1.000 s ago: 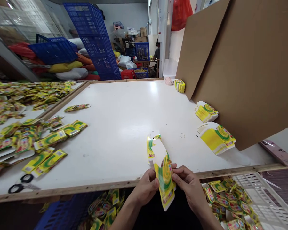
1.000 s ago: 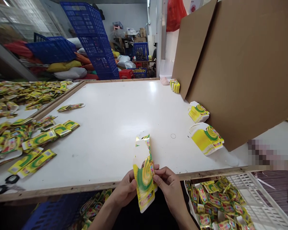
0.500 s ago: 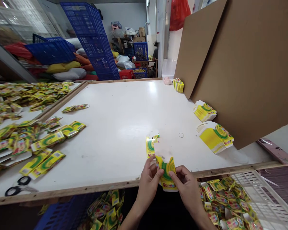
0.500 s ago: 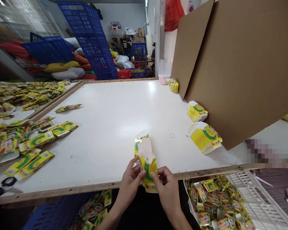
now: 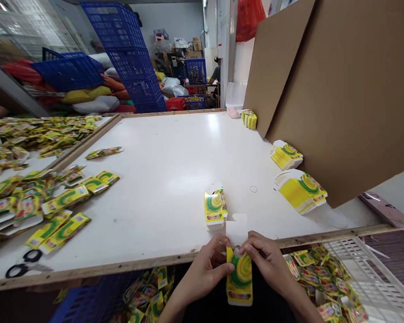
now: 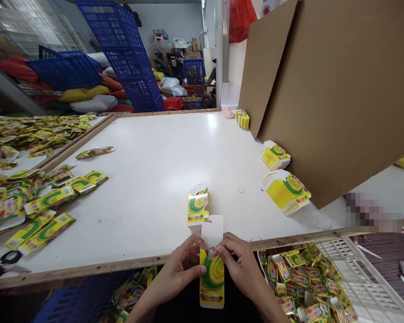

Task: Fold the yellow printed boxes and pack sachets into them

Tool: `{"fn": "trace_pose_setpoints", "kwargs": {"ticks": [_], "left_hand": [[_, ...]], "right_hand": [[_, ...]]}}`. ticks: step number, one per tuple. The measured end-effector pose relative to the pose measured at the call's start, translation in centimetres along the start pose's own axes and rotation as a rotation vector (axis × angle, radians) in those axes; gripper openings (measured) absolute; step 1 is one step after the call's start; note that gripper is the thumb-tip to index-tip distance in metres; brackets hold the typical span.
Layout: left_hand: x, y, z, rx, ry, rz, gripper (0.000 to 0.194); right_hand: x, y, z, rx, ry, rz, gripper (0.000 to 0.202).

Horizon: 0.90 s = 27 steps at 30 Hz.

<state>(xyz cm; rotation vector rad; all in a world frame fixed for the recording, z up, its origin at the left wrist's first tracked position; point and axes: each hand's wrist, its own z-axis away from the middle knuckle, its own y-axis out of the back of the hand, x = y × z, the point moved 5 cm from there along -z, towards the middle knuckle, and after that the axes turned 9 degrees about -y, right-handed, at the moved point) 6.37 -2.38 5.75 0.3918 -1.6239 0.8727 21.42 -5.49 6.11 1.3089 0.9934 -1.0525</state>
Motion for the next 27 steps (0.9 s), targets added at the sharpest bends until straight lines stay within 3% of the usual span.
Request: {"fn": "trace_pose_setpoints", "kwargs": {"ticks": [2,4,7,10,15,19,27], "left_hand": [[0.1,-0.1,0.0,0.047,-0.020,-0.008,0.054],[0.2,-0.1,-0.1,0.059,-0.031,-0.029,0.068],[0.3,0.1,-0.3,0.069,-0.042,-0.122,0.050],[0.1,1.0,-0.4,0.166,-0.057,-0.246,0.036],[-0.1,1.0,-0.5,0.199,-0.088,-0.345,0.042],[0.0,0.6,-0.6,0.140,-0.075,-0.323,0.045],[-0.2,0.9,-0.7,0.191,-0.061,-0.294,0.043]], "right_hand": [[0.6,0.0,-0.1,0.063,-0.023,-0.078,0.026],[1.1,0.0,-0.1,0.100,-0.060,-0.167,0.033],[0.8,0.4,-0.2,0.121,0.009,-0.117,0.032],[-0.1,1.2,-0.1,0.152,0.083,-0.005,0.039],[0.4,0.2,-0.4,-0.040,-0.170,-0.052,0.036],[0.5,0.0,-0.9,0.034,-0.170,0.015,0.029],[-0.1,0.0,-1.4,0.113,-0.127,0.223,0.034]]}}
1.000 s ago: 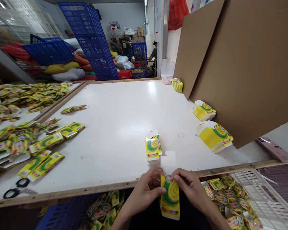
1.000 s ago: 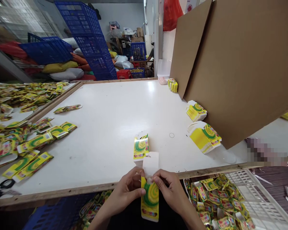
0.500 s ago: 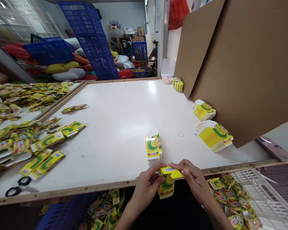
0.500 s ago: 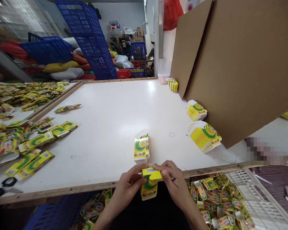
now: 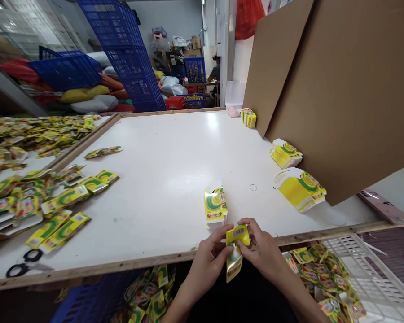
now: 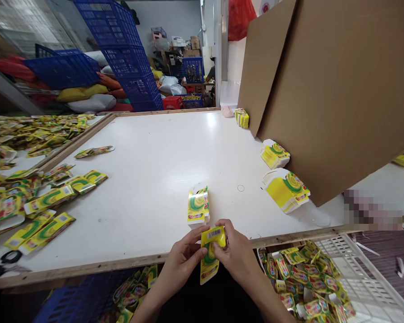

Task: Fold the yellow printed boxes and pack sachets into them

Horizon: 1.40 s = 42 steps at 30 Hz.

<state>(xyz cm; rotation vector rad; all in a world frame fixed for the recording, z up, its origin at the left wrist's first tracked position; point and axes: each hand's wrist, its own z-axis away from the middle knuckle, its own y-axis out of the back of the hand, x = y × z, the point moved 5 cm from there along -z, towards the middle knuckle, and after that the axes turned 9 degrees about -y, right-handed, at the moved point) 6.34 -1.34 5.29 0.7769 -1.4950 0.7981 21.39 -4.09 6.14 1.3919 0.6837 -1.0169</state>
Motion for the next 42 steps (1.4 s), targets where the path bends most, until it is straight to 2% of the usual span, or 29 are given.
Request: {"fn": "trace_pose_setpoints", "kwargs": {"ticks": [2,5,7,9,14,16,18,21,23,26,28,30,33,35,37,38,40,42], "left_hand": [[0.1,0.0,-0.1,0.021,-0.006,0.003,0.043],[0.1,0.2,-0.1,0.046,0.001,0.085,0.042],[-0.1,0.5,-0.2,0.055,0.009,0.121,0.041],[-0.5,0.5,-0.2,0.059,0.014,0.126,0.038],[-0.8,-1.0,-0.2,0.040,-0.010,0.117,0.037],[-0.4,-1.5,-0.5,0.000,-0.082,-0.001,0.036],[0.3,-1.2,-1.2,-0.011,-0.232,-0.256,0.037],[0.8,0.9,-2.7,0.069,-0.450,-0.701,0.044],[0.2,2.7,-3.9,0.111,-0.466,-0.868,0.048],[-0.5,4.6,-5.2,0.102,-0.449,-0.913,0.032],[-0.3,5.0,-5.3,0.079,-0.466,-0.905,0.022],[0.4,4.8,-4.8,0.081,-0.493,-0.906,0.022],[1.8,2.8,-2.8,0.050,-0.641,-0.884,0.026],[2.4,0.7,-1.2,-0.053,-0.800,-0.828,0.030],[2.2,-0.9,0.1,-0.138,-0.863,-0.736,0.037],[2.0,-1.3,0.5,-0.136,-0.851,-0.674,0.040],[1.6,-0.8,0.5,-0.007,-0.761,-0.497,0.042],[0.7,0.6,0.0,0.193,-0.571,-0.237,0.039]], "right_hand": [[0.0,-0.1,0.0,0.020,-0.017,0.062,0.032],[0.1,-0.1,0.0,-0.042,0.011,0.058,0.033],[0.3,0.2,0.1,-0.056,0.057,-0.001,0.030],[0.5,0.6,0.0,-0.016,0.101,-0.074,0.028],[1.1,1.4,-0.2,-0.006,0.100,-0.302,0.025],[1.5,2.7,0.2,-0.033,0.078,-0.270,0.024],[2.1,4.5,0.8,-0.078,0.037,-0.111,0.024],[3.6,7.5,1.9,-0.082,-0.055,0.175,0.020],[4.4,8.5,2.4,-0.067,-0.096,0.228,0.022],[4.6,7.3,2.3,-0.115,-0.118,0.172,0.025],[4.1,5.6,1.8,-0.127,-0.139,0.105,0.029],[3.5,4.0,0.9,-0.078,-0.163,-0.020,0.036],[2.7,2.1,-0.3,0.033,-0.192,-0.304,0.044],[2.6,1.2,-0.8,0.069,-0.199,-0.463,0.044],[3.0,0.8,-0.9,0.100,-0.204,-0.540,0.041],[3.3,0.8,-0.7,0.126,-0.207,-0.551,0.040],[3.9,1.0,-0.2,0.177,-0.212,-0.554,0.038],[4.2,1.1,0.5,0.201,-0.199,-0.582,0.035]]}}
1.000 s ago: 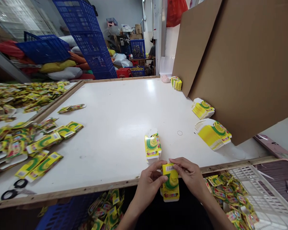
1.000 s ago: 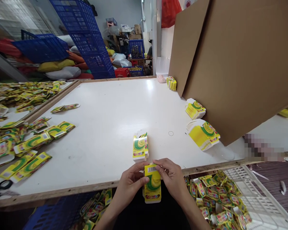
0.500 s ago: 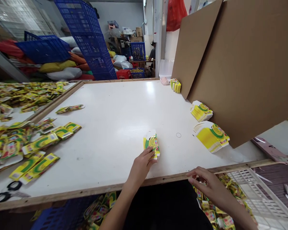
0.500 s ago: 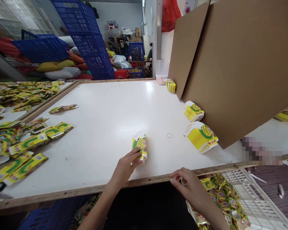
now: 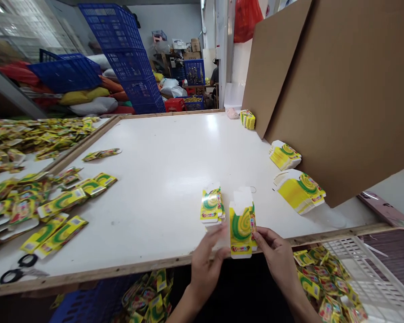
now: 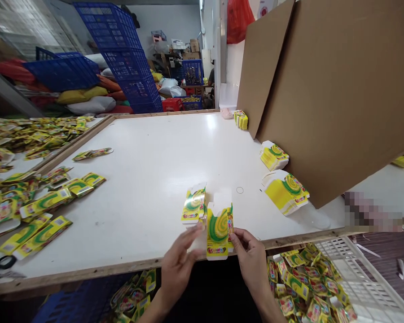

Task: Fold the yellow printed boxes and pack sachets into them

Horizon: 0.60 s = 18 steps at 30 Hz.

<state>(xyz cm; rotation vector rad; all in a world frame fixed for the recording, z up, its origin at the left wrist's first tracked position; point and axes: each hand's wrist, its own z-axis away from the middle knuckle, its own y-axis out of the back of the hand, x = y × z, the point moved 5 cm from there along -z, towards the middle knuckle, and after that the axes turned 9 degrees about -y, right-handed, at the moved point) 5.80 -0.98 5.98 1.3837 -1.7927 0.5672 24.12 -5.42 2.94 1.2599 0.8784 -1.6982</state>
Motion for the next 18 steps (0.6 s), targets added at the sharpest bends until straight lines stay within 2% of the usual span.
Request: {"fn": "trace_pose_setpoints", "kwargs": {"ticks": [2,3,6,8,11,18], "left_hand": [[-1.6,0.4,-0.1,0.139,0.281,0.235,0.038],[-2.1,0.1,-0.2,0.149,0.406,0.369,0.039],[-2.2,-1.4,-0.4,0.037,0.638,0.724,0.053],[-1.7,-2.1,-0.4,-0.045,0.688,0.866,0.061],[-1.1,-2.3,-0.2,-0.085,0.677,0.911,0.062],[-1.6,-2.1,0.1,0.005,0.694,0.801,0.041]], "right_hand": [[0.2,-0.2,0.6,-0.020,0.003,-0.052,0.034],[0.3,-0.6,0.9,-0.040,0.000,-0.075,0.033],[0.4,-1.9,1.4,-0.126,-0.016,-0.126,0.029],[0.4,-2.6,1.5,-0.176,-0.023,-0.153,0.025],[0.2,-3.0,1.6,-0.212,-0.043,-0.180,0.023],[0.1,-3.0,1.8,-0.236,-0.092,-0.125,0.030]]}}
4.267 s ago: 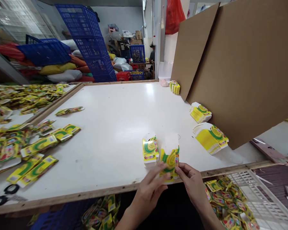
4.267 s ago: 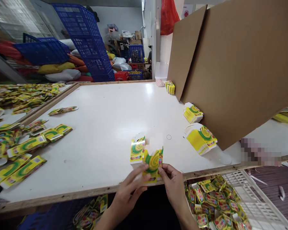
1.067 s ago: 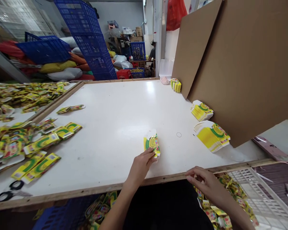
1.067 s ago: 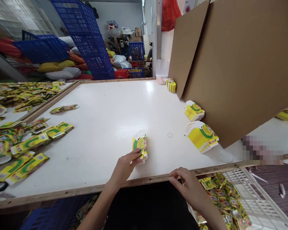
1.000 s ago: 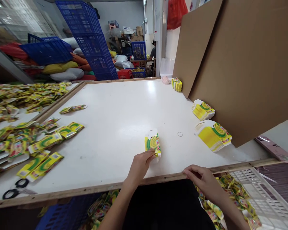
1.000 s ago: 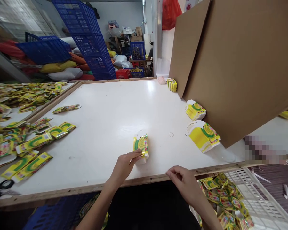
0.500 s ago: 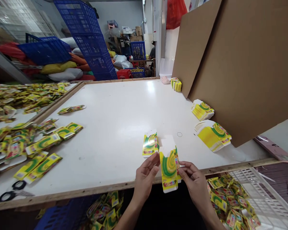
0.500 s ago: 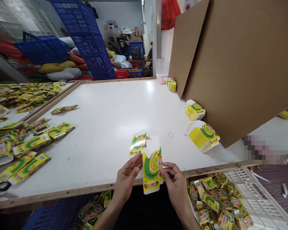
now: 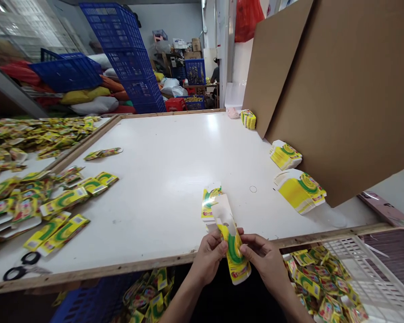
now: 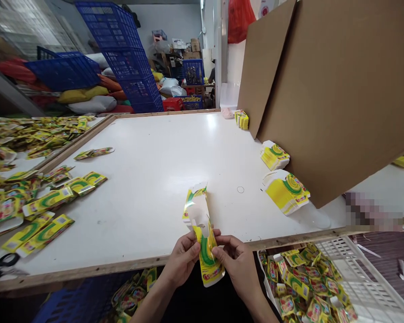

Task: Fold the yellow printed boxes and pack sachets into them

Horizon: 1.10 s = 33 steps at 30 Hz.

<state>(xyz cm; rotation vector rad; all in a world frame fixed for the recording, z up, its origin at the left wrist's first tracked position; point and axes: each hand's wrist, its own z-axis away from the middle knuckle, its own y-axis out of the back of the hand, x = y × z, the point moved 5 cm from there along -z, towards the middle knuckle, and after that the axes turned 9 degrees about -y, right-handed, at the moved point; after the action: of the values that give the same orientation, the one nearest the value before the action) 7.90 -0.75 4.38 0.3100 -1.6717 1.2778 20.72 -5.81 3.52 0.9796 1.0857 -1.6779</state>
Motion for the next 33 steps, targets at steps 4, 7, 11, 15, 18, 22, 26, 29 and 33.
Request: {"fn": "trace_pose_setpoints", "kwargs": {"ticks": [4,7,11,15,18,22,26,29,33], "left_hand": [[-0.4,0.3,-0.1,0.093,-0.008,-0.078,0.033],[-0.5,0.6,-0.2,0.154,-0.048,-0.217,0.036],[0.4,0.5,0.2,0.152,-0.127,-0.323,0.059],[1.8,-0.1,1.0,0.000,-0.111,-0.328,0.071],[2.4,-0.4,1.4,-0.108,-0.056,-0.300,0.060],[2.0,-0.7,1.7,-0.196,0.029,-0.193,0.045],[1.4,-0.9,1.7,-0.162,0.056,-0.176,0.053],[1.5,-1.0,1.7,-0.127,0.040,-0.199,0.080],[1.6,-0.6,1.5,-0.127,0.016,-0.276,0.057]], "right_hand": [[0.3,-0.3,-0.2,0.012,-0.007,0.051,0.032],[0.4,-0.2,-0.4,0.086,0.032,0.140,0.033],[0.0,0.5,-0.4,0.193,0.124,0.294,0.029],[-0.8,0.5,-0.2,0.039,0.192,0.291,0.051],[-1.6,0.6,0.0,-0.095,0.189,0.278,0.044],[-2.9,0.8,0.1,-0.187,0.178,0.354,0.022],[-3.8,0.8,0.0,-0.157,0.250,0.471,0.028],[-3.5,0.9,-0.2,-0.088,0.250,0.384,0.024],[-3.5,1.2,-0.4,-0.034,0.293,0.353,0.034]]}}
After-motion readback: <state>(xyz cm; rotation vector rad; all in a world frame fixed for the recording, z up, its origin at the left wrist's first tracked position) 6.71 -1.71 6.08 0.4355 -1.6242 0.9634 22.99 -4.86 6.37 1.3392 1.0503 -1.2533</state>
